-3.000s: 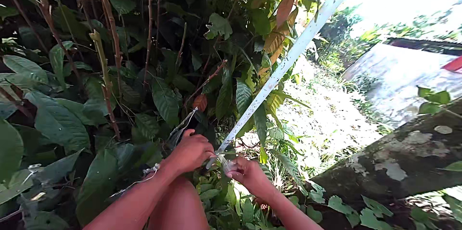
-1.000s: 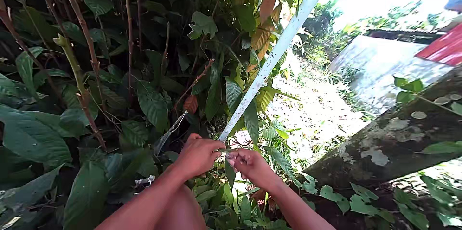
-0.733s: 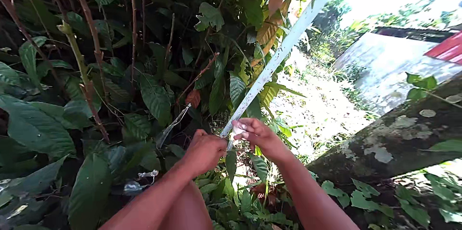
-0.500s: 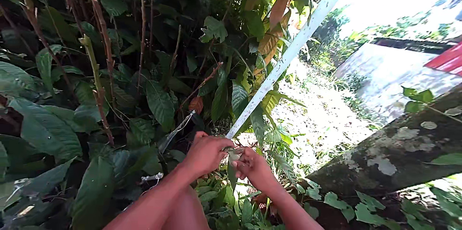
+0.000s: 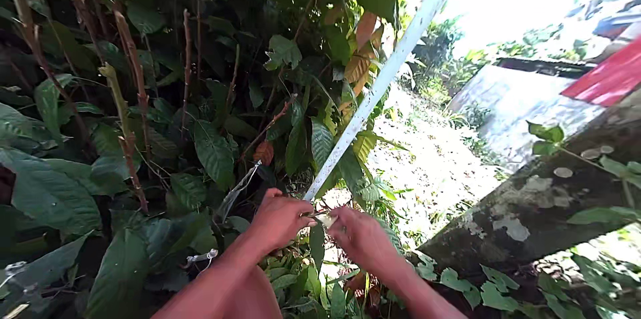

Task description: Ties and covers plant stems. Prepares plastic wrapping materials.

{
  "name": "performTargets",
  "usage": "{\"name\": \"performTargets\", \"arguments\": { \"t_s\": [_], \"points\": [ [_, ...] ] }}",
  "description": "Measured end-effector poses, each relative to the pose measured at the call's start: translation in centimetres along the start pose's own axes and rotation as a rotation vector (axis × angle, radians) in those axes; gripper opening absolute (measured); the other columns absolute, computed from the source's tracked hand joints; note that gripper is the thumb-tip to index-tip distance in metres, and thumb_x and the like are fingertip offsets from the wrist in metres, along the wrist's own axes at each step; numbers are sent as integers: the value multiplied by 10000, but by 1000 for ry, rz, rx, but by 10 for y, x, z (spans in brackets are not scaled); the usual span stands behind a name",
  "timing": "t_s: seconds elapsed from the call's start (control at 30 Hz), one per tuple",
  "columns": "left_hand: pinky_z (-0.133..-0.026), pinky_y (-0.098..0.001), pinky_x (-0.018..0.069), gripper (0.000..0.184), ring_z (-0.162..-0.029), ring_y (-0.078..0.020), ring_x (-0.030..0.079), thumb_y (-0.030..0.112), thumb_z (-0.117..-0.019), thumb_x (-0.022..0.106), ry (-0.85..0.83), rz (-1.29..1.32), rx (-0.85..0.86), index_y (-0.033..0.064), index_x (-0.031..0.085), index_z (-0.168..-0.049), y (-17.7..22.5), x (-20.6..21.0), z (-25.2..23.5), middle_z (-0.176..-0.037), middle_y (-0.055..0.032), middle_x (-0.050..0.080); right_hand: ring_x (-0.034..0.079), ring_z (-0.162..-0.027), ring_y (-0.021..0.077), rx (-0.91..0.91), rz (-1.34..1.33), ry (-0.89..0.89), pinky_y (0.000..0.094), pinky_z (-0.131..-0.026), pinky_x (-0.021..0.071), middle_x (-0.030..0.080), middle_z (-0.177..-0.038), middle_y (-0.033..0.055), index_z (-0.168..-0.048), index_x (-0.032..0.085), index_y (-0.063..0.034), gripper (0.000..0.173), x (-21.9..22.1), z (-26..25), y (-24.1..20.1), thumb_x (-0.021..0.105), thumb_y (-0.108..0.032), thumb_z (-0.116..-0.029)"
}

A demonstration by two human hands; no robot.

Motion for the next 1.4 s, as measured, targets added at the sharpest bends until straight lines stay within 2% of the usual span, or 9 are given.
{"name": "performTargets", "arguments": {
  "t_s": [0.1, 0.2, 0.3, 0.43, 0.6, 0.8, 0.97, 1.17, 1.4],
  "points": [
    [-1173, -595, 269, 300, -1123, -266, 687, 329, -1048, 575, 10, -31, 15, 138, 727, -1221, 2, 0, 0, -1149, -98, 748, 665, -690, 99, -145, -291, 53, 263, -605, 558, 731, -913, 64, -1231, 641, -15, 283, -11, 5, -28, 611, -198, -1017],
    [-1130, -612, 315, 344, -1080, -277, 694, 380, -1069, 518, -14, -106, 74, 140, 732, -1191, 11, 7, 1, -1111, -103, 745, 704, -1006, 236, -27, -53, -29, 460, -889, 578, 716, -1169, 124, -1405, 591, -58, 422, -17, -6, -3, 624, -180, -1002],
    [-1097, -609, 349, 384, -1062, -288, 700, 402, -1081, 482, 4, -93, 72, 136, 735, -1194, 7, 0, -3, -1094, -112, 750, 670, -696, 131, -140, -131, 101, 329, -644, 572, 727, -857, 48, -1190, 692, -54, 277, -19, 4, -26, 663, -242, -988],
    [-1015, -577, 417, 393, -1079, -314, 653, 367, -1092, 459, -80, -62, 104, 92, 732, -1161, 15, 5, -6, -1128, -144, 690, 712, -1102, 209, -50, -27, -8, 442, -949, 579, 700, -1304, 78, -1415, 574, -59, 416, -20, -16, -2, 607, -160, -1012],
    [-935, -532, 488, 362, -1023, -270, 702, 341, -1082, 481, 145, 27, 201, 115, 743, -1189, 9, -1, -3, -1108, -105, 741, 682, -704, 177, 65, -44, -53, 401, -714, 587, 708, -832, 59, -1241, 668, -68, 305, -4, -14, 6, 608, -276, -1026],
    [-967, -540, 494, 320, -1048, -250, 699, 345, -1060, 543, 148, 69, 142, 140, 764, -1167, -4, -12, -7, -1103, -77, 747, 540, -544, -22, -21, -925, -27, 149, -481, 447, 659, -771, -66, -1181, 668, -59, 205, -14, 3, -1, 606, -103, -990],
    [-980, -543, 456, 315, -1050, -274, 670, 322, -1076, 506, 69, -82, 140, 161, 759, -1175, 10, -9, -7, -1102, -92, 714, 687, -1165, 199, 40, -235, 18, 386, -1001, 564, 672, -1342, 109, -1431, 535, -16, 475, -6, -28, 24, 649, -158, -992],
    [-960, -532, 460, 183, -1047, -287, 666, 231, -996, 638, 317, -69, 48, 148, 792, -1052, 9, -22, -8, -1011, -59, 756, 694, -942, 372, -191, 499, 20, 485, -661, 599, 660, -1091, 184, -1072, 713, -44, 185, -3, -13, -55, 548, -41, -988],
    [-939, -423, 567, 173, -993, -195, 710, 147, -981, 660, 395, 214, -43, 86, 769, -1100, -6, -31, 2, -1093, -75, 742, 688, -1010, 443, -81, 289, -210, 623, -796, 555, 647, -1216, 238, -1256, 607, -22, 291, 9, -37, -45, 413, -153, -1084]
  ]
}}
Point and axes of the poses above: each hand's wrist, its own z-axis away from the middle knuckle, its own x-axis out of the palm, y = z × x, the point moved 7 cm from there along -z, towards the middle knuckle
